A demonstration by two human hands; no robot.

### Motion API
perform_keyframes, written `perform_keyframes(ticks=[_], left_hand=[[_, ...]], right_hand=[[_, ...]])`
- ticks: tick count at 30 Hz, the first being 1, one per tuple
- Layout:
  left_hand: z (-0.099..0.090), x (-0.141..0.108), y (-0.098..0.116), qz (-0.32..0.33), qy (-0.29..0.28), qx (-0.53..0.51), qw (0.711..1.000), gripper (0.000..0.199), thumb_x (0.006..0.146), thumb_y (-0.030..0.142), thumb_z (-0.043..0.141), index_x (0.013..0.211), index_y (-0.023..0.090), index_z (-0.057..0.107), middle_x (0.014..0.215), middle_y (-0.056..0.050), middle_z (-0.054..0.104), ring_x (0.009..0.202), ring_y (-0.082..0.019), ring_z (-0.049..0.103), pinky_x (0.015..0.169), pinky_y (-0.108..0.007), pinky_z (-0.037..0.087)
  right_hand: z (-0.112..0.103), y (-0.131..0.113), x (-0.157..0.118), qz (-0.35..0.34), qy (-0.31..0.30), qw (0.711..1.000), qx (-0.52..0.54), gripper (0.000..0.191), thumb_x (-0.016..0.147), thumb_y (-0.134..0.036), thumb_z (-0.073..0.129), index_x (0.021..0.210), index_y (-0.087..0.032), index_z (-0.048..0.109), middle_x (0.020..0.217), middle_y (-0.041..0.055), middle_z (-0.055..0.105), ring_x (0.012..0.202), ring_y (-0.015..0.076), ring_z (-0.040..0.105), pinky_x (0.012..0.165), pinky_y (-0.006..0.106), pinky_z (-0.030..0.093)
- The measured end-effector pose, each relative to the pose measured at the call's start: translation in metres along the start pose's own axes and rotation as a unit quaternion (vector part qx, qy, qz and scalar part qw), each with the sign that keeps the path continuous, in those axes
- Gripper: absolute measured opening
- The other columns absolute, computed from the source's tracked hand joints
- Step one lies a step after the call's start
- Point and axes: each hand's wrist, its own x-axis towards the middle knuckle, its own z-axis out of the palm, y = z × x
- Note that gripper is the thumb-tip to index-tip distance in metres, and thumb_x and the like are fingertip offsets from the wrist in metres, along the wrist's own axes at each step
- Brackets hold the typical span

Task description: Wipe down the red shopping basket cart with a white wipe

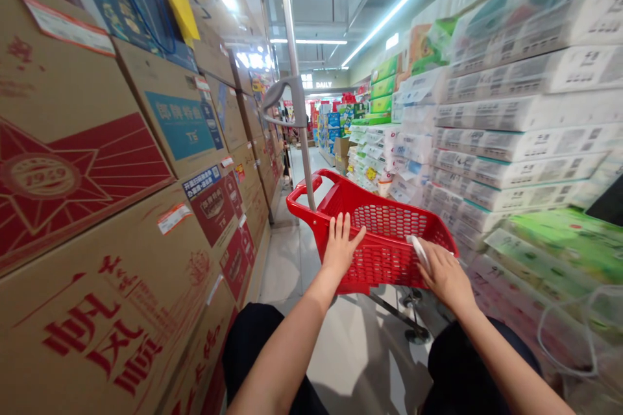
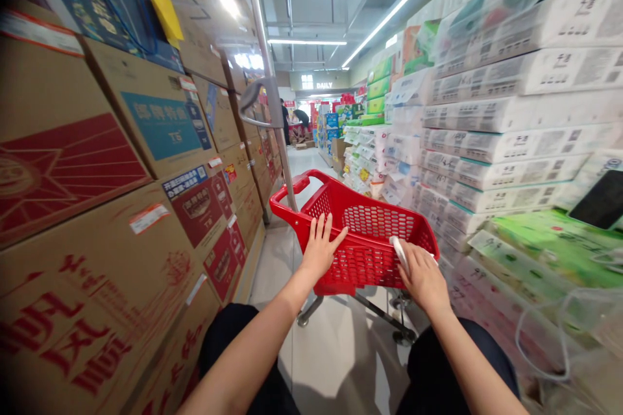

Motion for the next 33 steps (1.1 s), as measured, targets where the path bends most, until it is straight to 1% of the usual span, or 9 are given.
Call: perform_keyframes(ticks=[3,6,10,13,18,21,25,29,33], left_hand=[[0.002,0.005,0.004,-0.041,-0.017,-0.013,0.999,0.081,0.086,0.029,0.074,0.159,0.029,0.038,0.172,-0.015,0.014,0.158,-0.044,0.005,0.125,-0.068,0.005],[0.008,0.008,0.024,-0.084,-0.036,-0.025,0.995,0.081,0.087,0.031,0.070,0.160,0.022,0.036,0.171,-0.017,0.017,0.158,-0.044,0.005,0.125,-0.069,0.005],[0.017,0.007,0.066,-0.045,-0.043,-0.067,0.996,0.087,0.085,0.032,0.069,0.162,0.018,0.031,0.171,-0.018,0.020,0.156,-0.048,0.005,0.124,-0.073,0.004],[0.021,0.000,0.080,-0.043,-0.037,-0.090,0.994,0.090,0.083,0.034,0.072,0.162,0.023,0.030,0.171,-0.017,0.020,0.155,-0.052,0.004,0.121,-0.078,0.002],[0.019,-0.009,0.047,-0.009,-0.043,-0.101,0.994,0.089,0.083,0.029,0.072,0.162,0.032,0.030,0.174,-0.011,0.010,0.156,-0.051,0.003,0.123,-0.074,0.005],[0.017,-0.008,0.025,-0.006,-0.056,-0.107,0.993,0.090,0.081,0.028,0.074,0.161,0.032,0.033,0.174,-0.010,0.004,0.155,-0.052,0.001,0.124,-0.071,0.005],[0.020,-0.006,0.016,-0.013,-0.065,-0.107,0.992,0.095,0.079,0.027,0.074,0.162,0.032,0.030,0.174,-0.009,0.001,0.156,-0.050,0.001,0.125,-0.070,0.001],[0.023,-0.011,0.011,-0.015,-0.039,-0.128,0.991,0.099,0.082,0.039,0.074,0.164,0.037,0.020,0.175,-0.004,-0.002,0.157,-0.047,-0.001,0.125,-0.069,0.000],[0.023,-0.015,-0.001,-0.048,-0.049,-0.169,0.983,0.078,0.096,0.060,0.053,0.164,0.042,0.018,0.175,0.002,0.001,0.159,-0.040,-0.002,0.125,-0.066,-0.003]], right_hand=[[0.004,-0.008,-0.001,0.027,0.019,0.999,-0.011,0.065,0.099,-0.038,0.048,0.159,-0.016,0.034,0.138,0.0177,0.060,0.125,0.0334,0.056,0.108,0.052,0.045],[0.007,-0.038,0.005,0.057,0.044,0.997,-0.033,0.068,0.099,-0.038,0.048,0.160,-0.010,0.031,0.137,0.0220,0.059,0.124,0.0371,0.053,0.107,0.056,0.043],[0.003,-0.076,0.014,0.049,0.036,0.997,-0.051,0.071,0.098,-0.030,0.047,0.162,-0.009,0.024,0.138,0.0228,0.058,0.123,0.0383,0.052,0.106,0.056,0.042],[-0.003,-0.088,0.015,0.027,0.009,0.999,-0.039,0.070,0.098,-0.023,0.045,0.164,-0.014,0.024,0.139,0.0192,0.059,0.121,0.0349,0.055,0.105,0.052,0.044],[-0.008,-0.077,0.010,-0.016,-0.032,0.999,0.012,0.074,0.094,-0.010,0.041,0.165,-0.024,0.024,0.145,0.0105,0.059,0.123,0.0276,0.058,0.105,0.045,0.046],[-0.010,-0.064,0.004,-0.020,-0.034,0.998,0.043,0.071,0.098,-0.014,0.041,0.165,-0.025,0.022,0.142,0.0098,0.062,0.119,0.0261,0.062,0.102,0.044,0.050],[-0.014,-0.060,-0.001,-0.036,-0.037,0.995,0.080,0.067,0.101,-0.018,0.038,0.166,-0.025,0.021,0.140,0.0112,0.064,0.119,0.0252,0.064,0.104,0.045,0.051],[-0.019,-0.072,-0.003,-0.028,-0.041,0.994,0.095,0.068,0.101,-0.017,0.038,0.166,-0.027,0.020,0.143,0.0106,0.063,0.121,0.0253,0.064,0.105,0.047,0.052],[-0.022,-0.091,-0.010,-0.029,-0.039,0.993,0.112,0.072,0.097,-0.012,0.039,0.165,-0.028,0.023,0.149,0.0085,0.058,0.129,0.0250,0.061,0.109,0.047,0.051]])
